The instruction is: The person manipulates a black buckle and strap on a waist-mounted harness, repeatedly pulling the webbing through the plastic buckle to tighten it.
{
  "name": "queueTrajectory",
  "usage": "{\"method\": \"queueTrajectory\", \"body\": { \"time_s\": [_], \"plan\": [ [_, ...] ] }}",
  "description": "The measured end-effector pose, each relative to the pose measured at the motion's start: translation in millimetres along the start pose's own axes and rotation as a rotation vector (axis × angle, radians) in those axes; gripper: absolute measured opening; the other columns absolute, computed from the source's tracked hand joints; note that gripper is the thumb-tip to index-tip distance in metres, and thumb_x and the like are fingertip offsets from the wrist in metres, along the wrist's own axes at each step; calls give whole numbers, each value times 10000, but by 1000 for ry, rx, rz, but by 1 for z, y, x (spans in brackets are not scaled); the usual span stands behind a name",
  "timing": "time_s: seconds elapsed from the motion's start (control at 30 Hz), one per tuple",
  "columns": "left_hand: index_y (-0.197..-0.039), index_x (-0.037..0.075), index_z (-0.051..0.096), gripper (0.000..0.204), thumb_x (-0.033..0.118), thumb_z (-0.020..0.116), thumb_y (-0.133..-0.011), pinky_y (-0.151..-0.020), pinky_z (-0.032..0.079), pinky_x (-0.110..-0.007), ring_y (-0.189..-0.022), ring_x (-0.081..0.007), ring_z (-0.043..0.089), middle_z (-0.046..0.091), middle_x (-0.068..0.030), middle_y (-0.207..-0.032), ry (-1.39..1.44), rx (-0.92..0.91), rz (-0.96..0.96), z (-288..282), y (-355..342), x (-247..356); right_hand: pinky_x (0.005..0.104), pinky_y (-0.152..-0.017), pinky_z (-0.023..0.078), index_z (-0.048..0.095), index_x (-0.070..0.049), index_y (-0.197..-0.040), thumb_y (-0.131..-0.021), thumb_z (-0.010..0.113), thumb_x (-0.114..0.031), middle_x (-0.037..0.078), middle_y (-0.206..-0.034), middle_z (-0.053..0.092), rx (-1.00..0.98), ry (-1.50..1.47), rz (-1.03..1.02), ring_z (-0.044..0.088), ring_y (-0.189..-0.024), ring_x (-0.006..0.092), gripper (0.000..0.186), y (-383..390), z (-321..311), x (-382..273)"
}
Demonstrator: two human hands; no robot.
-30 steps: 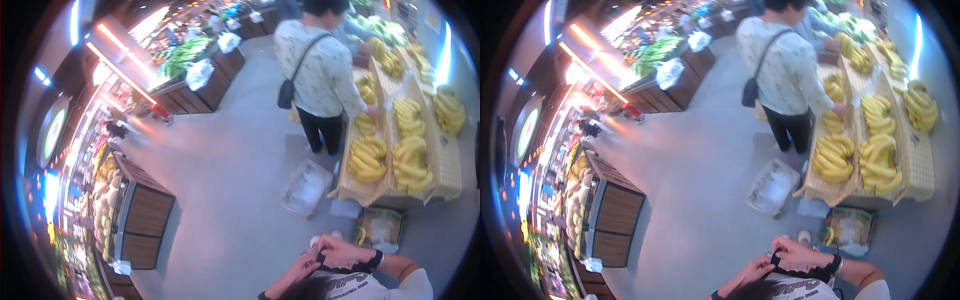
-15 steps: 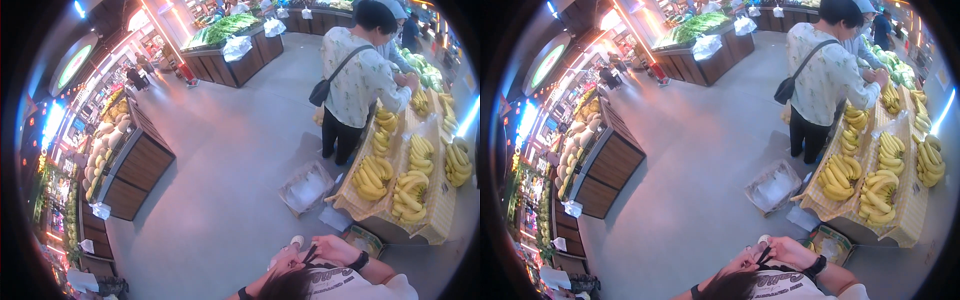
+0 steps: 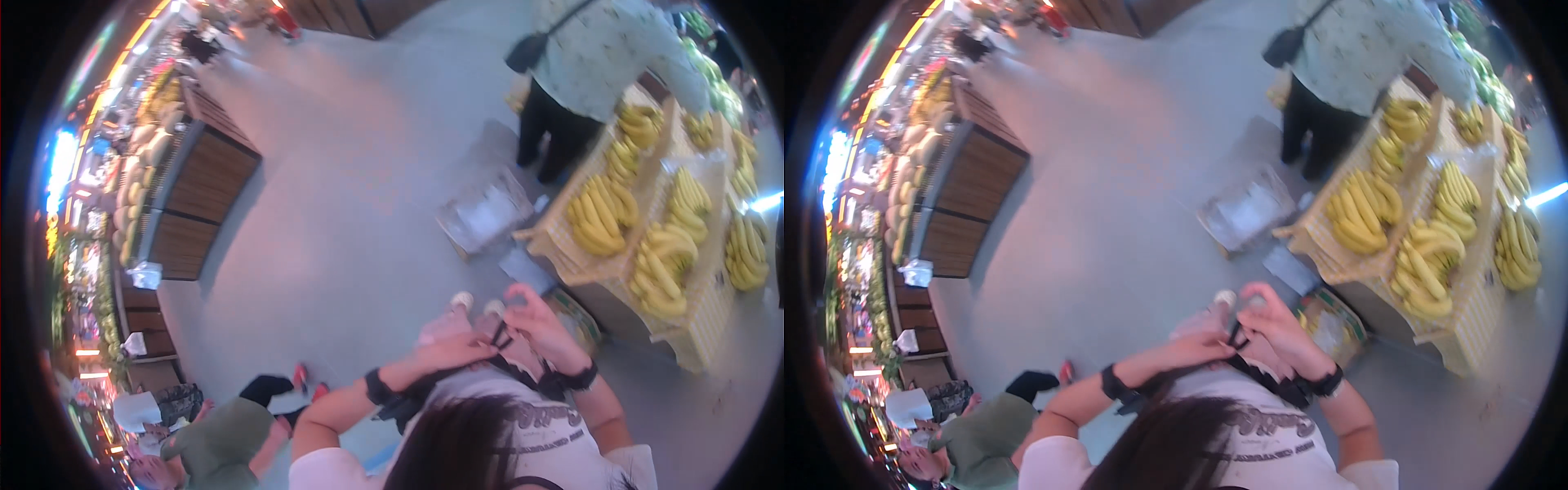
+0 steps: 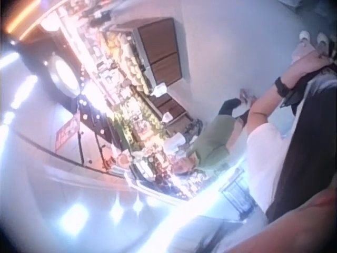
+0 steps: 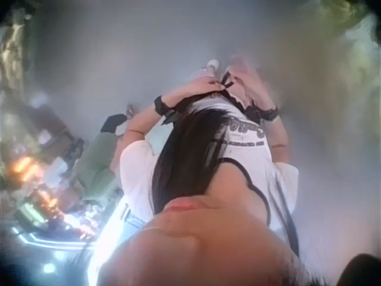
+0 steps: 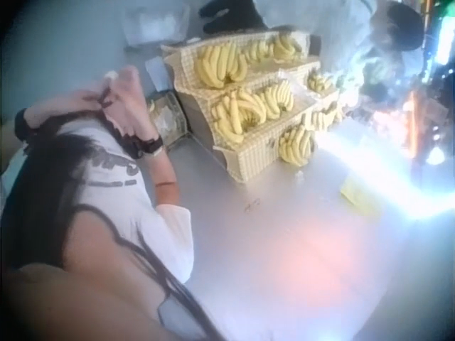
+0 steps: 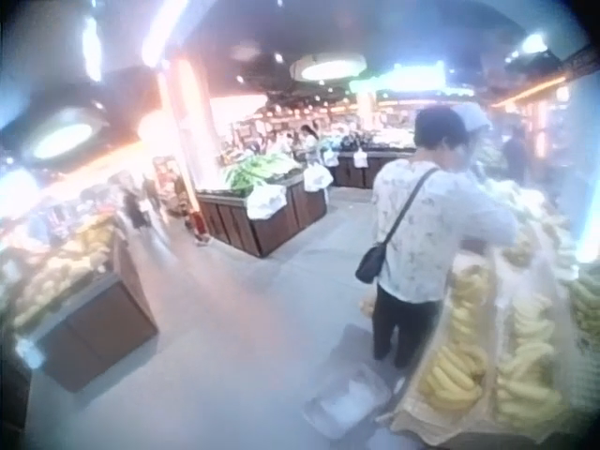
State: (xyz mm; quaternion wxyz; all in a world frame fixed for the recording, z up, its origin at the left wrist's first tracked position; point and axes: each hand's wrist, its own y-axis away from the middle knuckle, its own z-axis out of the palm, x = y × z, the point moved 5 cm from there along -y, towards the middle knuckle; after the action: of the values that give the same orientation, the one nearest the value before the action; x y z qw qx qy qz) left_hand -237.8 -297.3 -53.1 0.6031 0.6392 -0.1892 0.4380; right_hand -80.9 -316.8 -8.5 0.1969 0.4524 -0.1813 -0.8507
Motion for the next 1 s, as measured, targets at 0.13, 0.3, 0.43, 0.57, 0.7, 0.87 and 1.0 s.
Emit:
{"method": "queueTrajectory", "body": {
  "time_s": [0.13,0.3,0.43,0.57,0.7,0.87,1.0],
  "plan": [
    [-1146,-36,576,339,237,534,-950,-784,484,-235,-821,-125,621,646,-85,-915,344,-114,-55,-3,6,11,220,-620,427,377,-119,-1254,-927,558,-73,-6,-756,538,-9,-42,14,524,-698,78,376,-8,7,-4],
    [-1245,-14,482,346,82,548,-919,-838,497,-276,-981,-146,584,564,-79,-1152,556,-111,-37,3,-8,18,202,-660,432,359,-129,-1273,-943,554,-126,-16,-812,543,-88,22,-4,541,-756,55,383,-12,-3,-12],
    [-1228,6,472,396,-21,594,-852,-904,480,-304,-1064,-155,550,570,-92,-1159,655,21,-64,6,-16,22,200,-659,429,353,-126,-1282,-944,556,-135,-16,-822,547,-94,-46,23,544,-758,55,394,-10,-25,3],
    [-1152,33,482,333,-39,589,-844,-904,455,-282,-1039,-142,556,596,-74,-1109,615,58,10,3,-21,18,200,-678,432,369,-112,-1273,-943,552,-121,-3,-849,558,-111,-74,18,557,-782,62,377,-5,-32,4],
    [-1113,38,488,303,-57,586,-842,-900,429,-261,-999,-134,567,611,-58,-1076,601,80,27,-2,-21,27,230,-707,464,478,-65,-1162,-935,522,-73,29,-879,608,-51,94,-20,571,-784,87,231,-4,-54,-2],
    [-1113,48,513,243,-17,565,-884,-874,463,-272,-986,-121,573,615,-36,-1072,559,99,-6,-15,-26,22,276,-720,477,561,-53,-1046,-895,589,-137,32,-938,633,96,451,-247,587,-837,109,175,11,-77,-4],
    [-1139,57,524,208,58,537,-931,-837,496,-275,-967,-103,579,613,-25,-1087,648,146,-39,-19,-33,25,335,-690,483,606,-52,-968,-838,666,-222,81,-878,659,106,899,-275,616,-793,197,222,28,-37,-10]
  ]
}}
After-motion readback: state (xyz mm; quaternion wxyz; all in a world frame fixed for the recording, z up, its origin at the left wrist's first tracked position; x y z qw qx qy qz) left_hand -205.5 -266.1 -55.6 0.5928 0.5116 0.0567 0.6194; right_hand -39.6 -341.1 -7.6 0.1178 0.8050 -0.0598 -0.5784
